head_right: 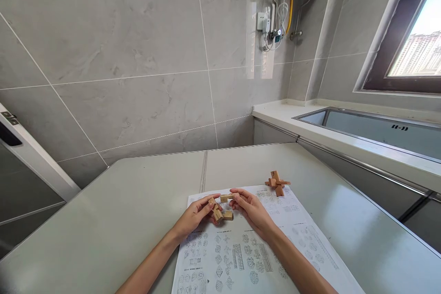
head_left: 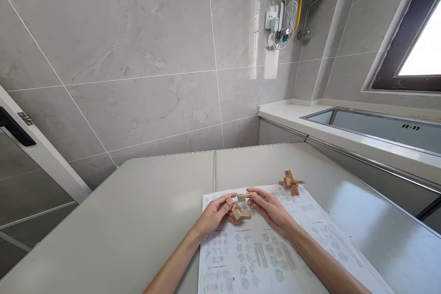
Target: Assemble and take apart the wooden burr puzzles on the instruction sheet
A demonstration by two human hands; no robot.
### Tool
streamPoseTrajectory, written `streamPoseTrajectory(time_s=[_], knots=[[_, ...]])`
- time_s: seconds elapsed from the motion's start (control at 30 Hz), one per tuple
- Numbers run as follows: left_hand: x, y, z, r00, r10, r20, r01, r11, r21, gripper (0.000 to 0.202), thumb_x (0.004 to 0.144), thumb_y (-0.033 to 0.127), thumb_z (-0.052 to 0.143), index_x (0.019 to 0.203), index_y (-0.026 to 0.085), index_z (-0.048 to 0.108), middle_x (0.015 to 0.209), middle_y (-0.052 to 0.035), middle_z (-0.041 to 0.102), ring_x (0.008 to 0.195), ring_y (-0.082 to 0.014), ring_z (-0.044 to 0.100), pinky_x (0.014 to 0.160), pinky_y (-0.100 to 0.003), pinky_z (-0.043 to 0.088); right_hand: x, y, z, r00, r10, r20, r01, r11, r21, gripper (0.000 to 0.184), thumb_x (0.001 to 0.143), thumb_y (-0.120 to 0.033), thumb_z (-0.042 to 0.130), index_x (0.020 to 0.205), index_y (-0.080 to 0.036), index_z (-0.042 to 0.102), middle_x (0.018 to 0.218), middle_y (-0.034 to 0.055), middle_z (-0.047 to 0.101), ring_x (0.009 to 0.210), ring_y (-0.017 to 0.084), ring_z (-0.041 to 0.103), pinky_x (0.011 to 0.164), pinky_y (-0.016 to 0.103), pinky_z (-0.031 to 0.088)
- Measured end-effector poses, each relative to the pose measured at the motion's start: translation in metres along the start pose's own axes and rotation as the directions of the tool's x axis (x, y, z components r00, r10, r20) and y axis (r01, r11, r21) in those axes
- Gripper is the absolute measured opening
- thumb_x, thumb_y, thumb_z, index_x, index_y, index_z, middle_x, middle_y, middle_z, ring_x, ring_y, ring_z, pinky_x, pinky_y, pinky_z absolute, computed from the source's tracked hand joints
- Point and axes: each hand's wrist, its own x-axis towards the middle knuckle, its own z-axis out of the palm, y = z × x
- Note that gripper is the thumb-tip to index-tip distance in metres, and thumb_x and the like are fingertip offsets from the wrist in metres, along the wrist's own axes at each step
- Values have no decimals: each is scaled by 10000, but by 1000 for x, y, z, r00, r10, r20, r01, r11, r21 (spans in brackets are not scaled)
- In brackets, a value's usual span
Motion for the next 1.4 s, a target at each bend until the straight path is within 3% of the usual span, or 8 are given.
streamPoseTrajectory(time_s=[0.17,0.3,0.47,0.67,0.83,0.97,1.17,1.4], knots=[[1,-2,-1,999,-24,33,25,999,-29,618,1000,568,632,1473,173,586,1001,-83,775,888,-231,756,917,-411,578,-4,-3,2,995,17,95,-21,999,37,480,791,-611,847,1043,-214,751,1035,83,742,845,203,675,879,373,561],[0,0,0,998,-35,56,36,999,-26,603,993,563,645,1463,186,609,967,-76,781,880,-239,763,937,-433,578,-4,1,0,990,25,136,-23,1000,-21,474,780,-598,859,1063,-227,776,841,27,720,755,189,632,796,353,541],[-4,7,4,998,-41,53,40,999,20,574,974,571,670,1418,206,667,1017,-82,783,906,-245,748,938,-434,568,-2,7,-2,989,22,148,-11,997,-75,435,752,-526,904,1068,-242,809,905,20,723,699,150,576,683,302,494],[-6,12,4,999,-33,34,29,995,98,516,985,542,666,1378,211,714,1145,-102,790,1096,-291,703,979,-394,512,-3,6,-1,970,41,241,-22,997,-79,367,806,-500,886,1001,-210,775,881,32,745,730,161,626,714,312,509],[-7,13,6,999,-28,25,24,988,149,501,1006,544,626,1372,216,723,1109,-93,799,1021,-276,715,892,-349,520,-4,7,-1,976,45,211,-14,989,-146,422,801,-502,895,1065,-223,720,825,34,782,793,223,721,761,354,535],[-7,13,9,998,-23,64,18,997,73,519,1022,530,606,1403,190,697,966,-98,810,889,-256,741,857,-360,537,-6,5,1,976,13,217,24,985,-168,426,814,-522,876,1065,-226,700,857,57,795,839,273,763,814,423,576],[-6,15,11,992,0,130,-3,1000,18,528,1042,529,569,1422,182,684,972,-123,807,821,-247,741,800,-363,568,-8,-1,6,977,-112,184,161,946,-280,342,833,-521,847,952,-231,711,1193,96,761,959,264,749,860,412,585],[-7,17,13,990,31,134,-42,996,84,541,1039,546,566,1427,187,681,934,-116,806,827,-245,740,799,-358,572,-9,-2,6,982,-120,148,169,908,-384,325,856,-504,822,999,-229,722,1067,70,785,843,220,734,756,352,565]])
